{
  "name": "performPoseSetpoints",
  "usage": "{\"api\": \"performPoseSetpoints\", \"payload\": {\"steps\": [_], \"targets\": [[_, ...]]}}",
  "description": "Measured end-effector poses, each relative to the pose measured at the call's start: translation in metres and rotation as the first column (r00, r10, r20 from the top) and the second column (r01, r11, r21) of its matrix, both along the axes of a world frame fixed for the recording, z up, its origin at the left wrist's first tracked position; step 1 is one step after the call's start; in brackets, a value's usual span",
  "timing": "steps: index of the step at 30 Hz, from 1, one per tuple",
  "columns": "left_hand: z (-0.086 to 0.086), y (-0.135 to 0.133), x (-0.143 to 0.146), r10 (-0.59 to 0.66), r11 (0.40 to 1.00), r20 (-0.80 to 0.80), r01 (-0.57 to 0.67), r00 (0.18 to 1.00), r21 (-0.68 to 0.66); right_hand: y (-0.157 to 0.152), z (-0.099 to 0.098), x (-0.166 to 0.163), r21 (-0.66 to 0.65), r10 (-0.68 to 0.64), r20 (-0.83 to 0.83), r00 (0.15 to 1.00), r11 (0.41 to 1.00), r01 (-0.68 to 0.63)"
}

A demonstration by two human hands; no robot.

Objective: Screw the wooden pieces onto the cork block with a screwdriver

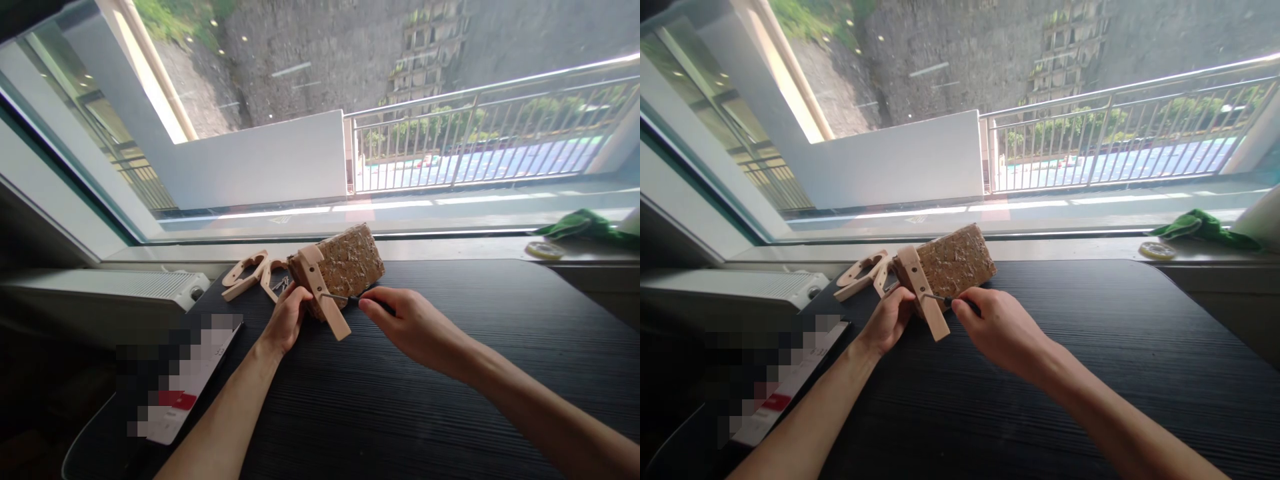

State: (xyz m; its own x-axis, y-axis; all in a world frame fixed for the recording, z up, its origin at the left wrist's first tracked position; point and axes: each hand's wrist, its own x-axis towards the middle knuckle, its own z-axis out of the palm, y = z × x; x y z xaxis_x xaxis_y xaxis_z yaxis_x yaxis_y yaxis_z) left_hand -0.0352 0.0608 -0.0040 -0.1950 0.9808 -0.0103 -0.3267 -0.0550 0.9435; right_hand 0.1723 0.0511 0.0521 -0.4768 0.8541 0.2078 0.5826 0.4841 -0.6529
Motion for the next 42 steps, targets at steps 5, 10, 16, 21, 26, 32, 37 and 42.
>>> {"api": "performPoseSetpoints", "payload": {"steps": [5, 10, 16, 21, 26, 32, 37, 42], "targets": [[0.000, -0.002, 0.002, -0.017, 0.999, -0.021, 0.018, 1.000, 0.032, -0.006, 0.003, -0.004, 0.194, -0.074, 0.068, 0.995, 0.979, 0.059], [0.002, -0.005, 0.006, -0.019, 0.994, -0.168, 0.037, 0.986, 0.104, -0.008, 0.002, -0.004, 0.330, -0.068, 0.099, 0.993, 0.944, 0.032], [0.002, -0.006, 0.012, 0.045, 0.992, -0.270, -0.010, 0.962, 0.128, -0.010, 0.006, -0.002, 0.468, -0.085, 0.102, 0.991, 0.883, 0.027], [0.000, -0.007, 0.012, 0.022, 0.992, -0.320, 0.019, 0.947, 0.124, -0.012, 0.008, -0.002, 0.497, -0.089, 0.114, 0.989, 0.867, 0.021], [0.001, -0.008, 0.013, 0.029, 0.993, -0.295, 0.006, 0.955, 0.117, -0.012, 0.006, -0.002, 0.510, -0.078, 0.116, 0.990, 0.860, 0.008], [0.004, -0.007, 0.016, 0.047, 0.993, -0.296, -0.012, 0.954, 0.119, -0.012, 0.008, -0.002, 0.526, -0.077, 0.138, 0.987, 0.850, -0.007], [0.006, -0.007, 0.017, 0.060, 0.990, -0.343, -0.013, 0.937, 0.138, -0.014, 0.010, -0.001, 0.623, -0.089, 0.194, 0.977, 0.780, -0.052], [0.004, -0.006, 0.014, 0.137, 0.983, -0.493, -0.057, 0.859, 0.173, -0.014, 0.010, 0.000, 0.727, -0.096, 0.240, 0.966, 0.678, -0.113]]}}
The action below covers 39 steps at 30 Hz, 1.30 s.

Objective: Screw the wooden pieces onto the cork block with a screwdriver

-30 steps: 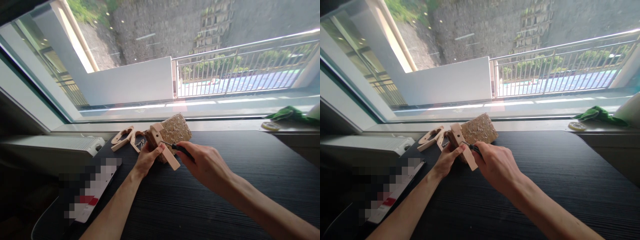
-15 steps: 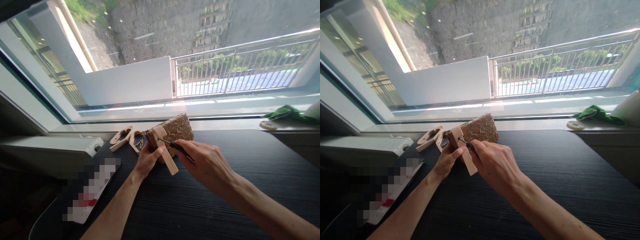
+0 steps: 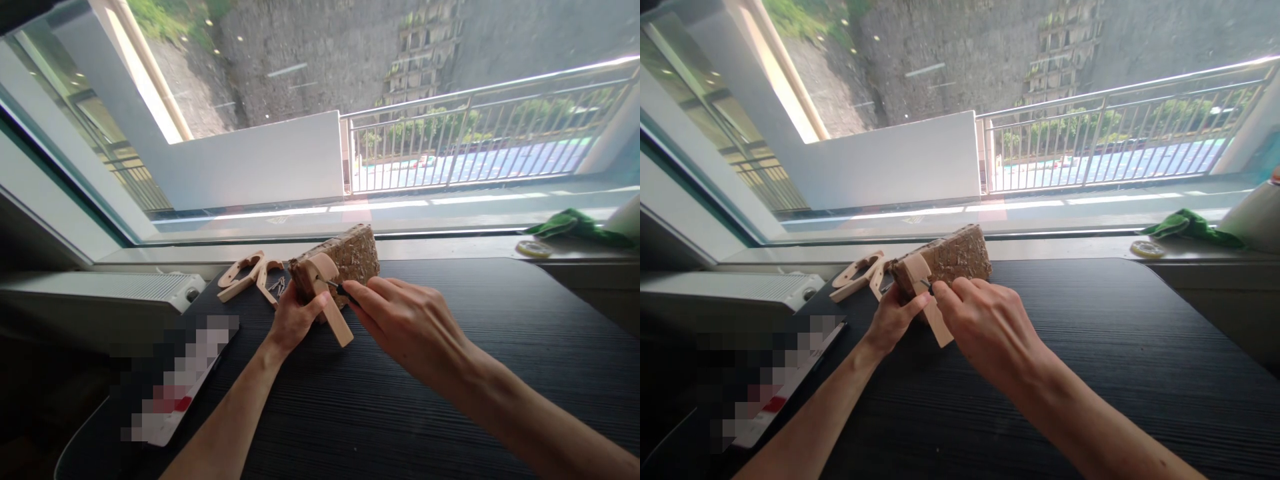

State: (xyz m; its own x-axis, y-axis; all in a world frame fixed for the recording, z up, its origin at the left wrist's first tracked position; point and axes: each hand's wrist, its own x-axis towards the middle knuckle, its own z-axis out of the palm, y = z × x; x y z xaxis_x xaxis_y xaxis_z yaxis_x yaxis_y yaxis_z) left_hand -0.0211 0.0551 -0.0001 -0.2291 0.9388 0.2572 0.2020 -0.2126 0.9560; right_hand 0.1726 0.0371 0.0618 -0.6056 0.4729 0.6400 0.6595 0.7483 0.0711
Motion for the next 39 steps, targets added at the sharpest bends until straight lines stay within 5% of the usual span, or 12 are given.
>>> {"api": "performPoseSetpoints", "payload": {"steps": [5, 8, 12, 15, 19, 24, 27, 30, 34, 37, 39], "targets": [[0.000, 0.001, -0.001, 0.088, 0.996, -0.139, -0.086, 0.986, 0.020, -0.001, -0.008, -0.008, -0.011, -0.032, -0.026, 0.999, 0.999, 0.032], [0.002, 0.001, 0.000, 0.106, 0.994, -0.199, -0.103, 0.974, 0.024, 0.000, -0.014, -0.011, -0.191, -0.035, -0.172, 0.984, 0.982, 0.001], [0.004, 0.000, 0.001, 0.134, 0.991, -0.253, -0.123, 0.958, 0.057, 0.006, -0.017, -0.009, -0.542, -0.176, -0.435, 0.883, 0.835, -0.100], [0.002, 0.000, 0.000, 0.151, 0.989, -0.253, -0.142, 0.956, 0.052, 0.009, -0.015, -0.008, -0.619, -0.218, -0.427, 0.878, 0.778, -0.108], [0.000, 0.002, -0.004, 0.108, 0.994, -0.139, -0.106, 0.984, 0.019, 0.007, -0.006, -0.005, -0.532, -0.156, -0.255, 0.954, 0.847, -0.004], [0.003, 0.002, -0.004, 0.004, 0.998, 0.058, 0.000, 0.998, -0.065, 0.001, 0.001, -0.003, -0.208, -0.068, -0.064, 0.996, 0.977, 0.054], [0.006, 0.000, -0.002, 0.051, 0.995, 0.064, -0.046, 0.997, -0.086, -0.004, 0.001, -0.004, -0.037, -0.045, 0.040, 0.998, 0.998, 0.047], [0.009, -0.002, -0.001, 0.089, 0.993, 0.015, -0.087, 0.996, -0.084, -0.007, -0.002, -0.008, -0.005, -0.055, 0.044, 0.998, 0.998, 0.055], [0.010, -0.003, 0.000, 0.105, 0.991, -0.043, -0.108, 0.994, -0.078, -0.007, -0.007, -0.012, -0.289, -0.069, -0.142, 0.988, 0.957, 0.025], [0.012, -0.003, 0.000, 0.106, 0.991, -0.068, -0.111, 0.992, -0.073, -0.004, -0.008, -0.012, -0.613, -0.170, -0.305, 0.937, 0.788, -0.057], [0.012, -0.003, 0.001, 0.108, 0.992, -0.078, -0.113, 0.991, -0.064, -0.003, -0.005, -0.010, -0.705, -0.212, -0.328, 0.921, 0.704, -0.089]]}}
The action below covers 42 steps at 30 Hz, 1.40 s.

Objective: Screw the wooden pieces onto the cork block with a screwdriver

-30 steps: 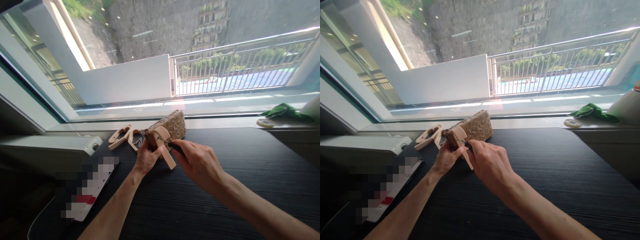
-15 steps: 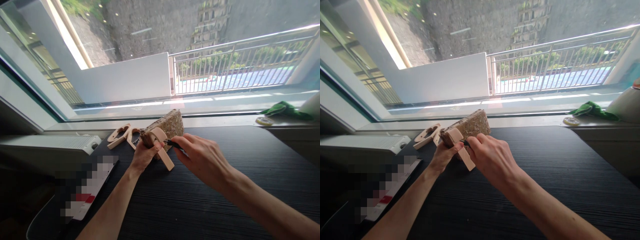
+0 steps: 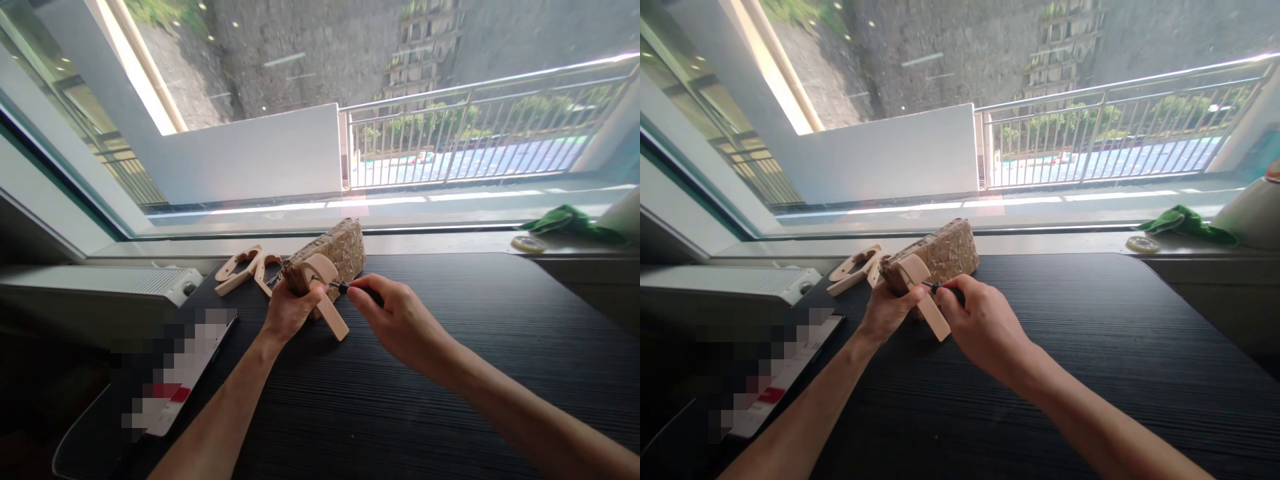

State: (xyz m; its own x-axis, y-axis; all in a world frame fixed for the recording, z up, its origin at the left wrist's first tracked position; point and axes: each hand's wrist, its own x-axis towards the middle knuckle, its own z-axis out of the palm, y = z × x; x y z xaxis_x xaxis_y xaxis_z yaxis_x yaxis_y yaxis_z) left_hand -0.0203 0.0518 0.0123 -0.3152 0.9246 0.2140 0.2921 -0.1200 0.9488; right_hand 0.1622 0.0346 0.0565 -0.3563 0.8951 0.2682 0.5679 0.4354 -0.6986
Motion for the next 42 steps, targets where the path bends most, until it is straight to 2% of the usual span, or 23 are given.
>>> {"api": "performPoseSetpoints", "payload": {"steps": [3, 6, 9, 12, 14, 15, 17, 19, 21, 23, 26, 29, 33, 36, 38, 40, 42], "targets": [[0.000, 0.000, 0.000, 0.012, 1.000, -0.016, -0.012, 1.000, 0.001, 0.000, 0.006, 0.003, 0.042, 0.002, 0.103, 0.995, 0.999, -0.006], [-0.003, 0.001, -0.002, 0.029, 0.999, -0.031, -0.030, 0.999, -0.013, -0.002, 0.012, 0.006, 0.231, -0.046, 0.263, 0.964, 0.973, -0.016], [-0.006, 0.002, -0.004, 0.037, 0.999, -0.019, -0.037, 0.999, -0.030, -0.002, 0.011, 0.008, 0.469, -0.100, 0.385, 0.918, 0.877, -0.101], [-0.006, 0.001, -0.005, 0.045, 0.998, -0.008, -0.046, 0.999, -0.038, -0.003, 0.006, 0.007, 0.581, -0.119, 0.444, 0.888, 0.793, -0.184], [-0.004, 0.000, -0.005, 0.050, 0.998, -0.039, -0.052, 0.998, -0.036, -0.004, 0.002, 0.005, 0.573, -0.106, 0.423, 0.900, 0.800, -0.175], [-0.004, 0.000, -0.004, 0.052, 0.998, -0.059, -0.054, 0.997, -0.034, -0.004, 0.001, 0.003, 0.543, -0.092, 0.395, 0.914, 0.826, -0.152], [-0.002, -0.001, -0.004, 0.052, 0.998, -0.090, -0.055, 0.995, -0.028, -0.004, 0.000, 0.001, 0.418, -0.056, 0.307, 0.950, 0.905, -0.082], [-0.001, -0.001, -0.003, 0.052, 0.998, -0.104, -0.055, 0.993, -0.020, -0.002, 0.001, 0.000, 0.234, -0.031, 0.191, 0.981, 0.972, -0.015], [-0.001, -0.001, -0.003, 0.052, 0.998, -0.101, -0.054, 0.994, -0.018, 0.000, 0.002, 0.000, 0.081, -0.015, 0.099, 0.995, 0.997, 0.007], [-0.002, 0.000, -0.003, 0.047, 0.999, -0.082, -0.049, 0.996, -0.022, 0.002, 0.004, 0.001, 0.026, -0.006, 0.089, 0.996, 1.000, 0.003], [-0.004, 0.002, -0.003, 0.036, 0.999, -0.019, -0.037, 0.999, -0.022, 0.001, 0.009, 0.004, 0.096, -0.018, 0.214, 0.977, 0.995, -0.003], [-0.004, 0.002, -0.003, 0.025, 0.999, 0.023, -0.025, 0.999, -0.021, -0.001, 0.012, 0.007, 0.275, -0.062, 0.319, 0.946, 0.961, -0.030], [-0.003, 0.001, -0.003, 0.017, 0.999, 0.033, -0.016, 0.999, -0.030, 0.000, 0.010, 0.010, 0.538, -0.075, 0.405, 0.911, 0.826, -0.171], [0.000, -0.001, -0.001, 0.029, 0.999, 0.029, -0.028, 0.999, -0.019, 0.002, 0.004, 0.009, 0.627, -0.086, 0.417, 0.905, 0.748, -0.218], [0.003, -0.003, 0.001, 0.046, 0.999, 0.017, -0.046, 0.999, -0.020, 0.003, 0.000, 0.007, 0.615, -0.067, 0.357, 0.932, 0.768, -0.181], [0.006, -0.004, 0.002, 0.062, 0.998, 0.005, -0.062, 0.998, -0.019, 0.003, -0.004, 0.004, 0.514, -0.031, 0.245, 0.969, 0.852, -0.103], [0.007, -0.005, 0.003, 0.067, 0.998, -0.004, -0.067, 0.998, -0.011, 0.003, -0.005, 0.002, 0.333, -0.037, 0.124, 0.992, 0.943, -0.007]]}}
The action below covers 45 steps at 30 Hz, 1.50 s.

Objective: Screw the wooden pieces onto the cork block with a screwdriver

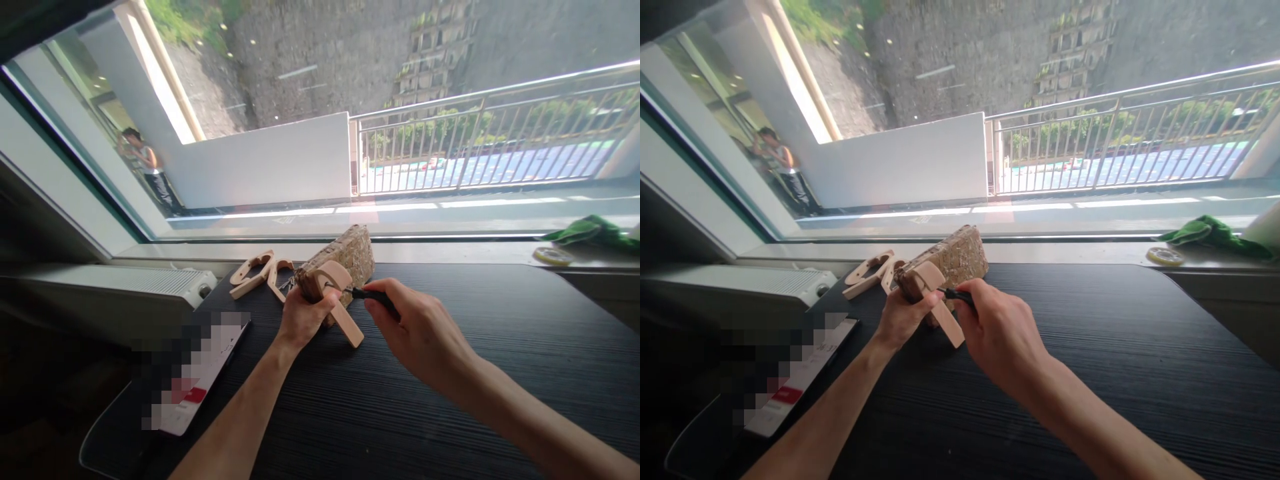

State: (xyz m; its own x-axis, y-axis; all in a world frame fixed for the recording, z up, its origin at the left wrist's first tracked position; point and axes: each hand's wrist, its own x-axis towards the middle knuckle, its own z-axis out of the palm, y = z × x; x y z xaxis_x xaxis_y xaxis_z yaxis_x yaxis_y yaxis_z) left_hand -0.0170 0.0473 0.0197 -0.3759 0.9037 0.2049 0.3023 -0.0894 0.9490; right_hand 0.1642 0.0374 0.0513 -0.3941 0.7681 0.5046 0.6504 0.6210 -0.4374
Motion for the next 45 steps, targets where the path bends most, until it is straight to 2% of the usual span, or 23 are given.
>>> {"api": "performPoseSetpoints", "payload": {"steps": [2, 5, 7, 10, 13, 16, 19, 22, 24, 26, 28, 30, 34, 36, 38, 40, 41, 43, 45], "targets": [[-0.001, 0.000, 0.000, -0.008, 1.000, -0.006, 0.008, 1.000, 0.009, 0.000, 0.000, -0.002, -0.167, -0.052, -0.064, 0.997, 0.985, 0.041], [-0.004, 0.002, -0.001, -0.010, 1.000, 0.002, 0.010, 1.000, 0.015, -0.001, 0.002, -0.002, -0.226, -0.051, -0.029, 0.998, 0.973, 0.043], [-0.005, 0.002, -0.002, -0.004, 1.000, 0.015, 0.004, 1.000, 0.020, -0.002, 0.004, -0.001, -0.159, -0.022, 0.047, 0.999, 0.987, 0.029], [-0.007, 0.003, -0.002, -0.016, 1.000, 0.019, 0.016, 1.000, 0.022, -0.003, 0.005, 0.003, 0.058, 0.001, 0.162, 0.987, 0.998, -0.010], [-0.007, 0.003, -0.001, -0.050, 0.999, 0.015, 0.050, 0.999, 0.019, -0.001, 0.004, 0.005, 0.269, -0.008, 0.251, 0.968, 0.961, -0.061], [-0.006, 0.002, -0.001, -0.062, 0.998, 0.014, 0.061, 0.998, 0.012, 0.000, 0.002, 0.006, 0.340, -0.010, 0.283, 0.959, 0.936, -0.090], [-0.003, 0.001, 0.000, -0.050, 0.999, 0.015, 0.050, 0.999, 0.003, 0.000, -0.001, 0.003, 0.253, 0.026, 0.193, 0.981, 0.965, -0.075], [0.001, 0.000, 0.001, -0.030, 1.000, 0.025, 0.030, 0.999, 0.007, -0.001, -0.003, 0.000, -0.003, 0.015, 0.040, 0.999, 1.000, -0.015], [0.002, 0.000, 0.001, -0.029, 1.000, 0.030, 0.029, 0.999, 0.008, -0.001, -0.003, -0.001, -0.148, -0.024, 0.000, 1.000, 0.989, 0.024], [0.002, 0.000, 0.001, -0.038, 0.999, 0.034, 0.037, 0.999, 0.010, -0.001, -0.002, 0.000, -0.187, -0.023, 0.030, 0.999, 0.982, 0.028], [0.001, 0.000, 0.001, -0.043, 0.999, 0.040, 0.042, 0.998, 0.014, -0.001, 0.000, 0.002, -0.110, -0.012, 0.105, 0.994, 0.994, 0.024], [-0.001, 0.000, 0.001, -0.049, 0.999, 0.040, 0.049, 0.998, 0.012, 0.000, 0.002, 0.004, 0.048, -0.015, 0.187, 0.982, 0.999, 0.007], [-0.005, 0.002, 0.000, -0.058, 0.998, 0.030, 0.058, 0.998, 0.002, 0.000, 0.005, 0.008, 0.337, 0.006, 0.331, 0.944, 0.933, -0.124], [-0.005, 0.002, 0.000, -0.050, 0.999, 0.022, 0.050, 0.998, -0.001, 0.000, 0.005, 0.008, 0.402, 0.021, 0.360, 0.933, 0.899, -0.175], [-0.004, 0.001, 0.000, -0.041, 0.999, 0.007, 0.041, 0.999, -0.003, 0.000, 0.003, 0.007, 0.419, 0.021, 0.342, 0.939, 0.891, -0.173], [-0.001, 0.000, 0.001, -0.033, 0.999, -0.012, 0.032, 0.999, -0.009, 0.000, 0.001, 0.004, 0.361, 0.042, 0.274, 0.961, 0.922, -0.143], [0.001, 0.000, 0.002, -0.028, 1.000, -0.019, 0.028, 0.999, -0.013, 0.001, 0.000, 0.003, 0.291, 0.060, 0.213, 0.975, 0.949, -0.122], [0.004, -0.001, 0.002, -0.022, 0.999, -0.027, 0.022, 0.999, -0.024, 0.003, -0.002, 0.001, 0.067, 0.083, 0.053, 0.995, 0.994, -0.086], [0.004, -0.001, 0.002, -0.026, 0.999, -0.028, 0.025, 0.999, -0.027, 0.004, -0.002, 0.001, -0.173, 0.061, -0.091, 0.994, 0.982, -0.076]]}}
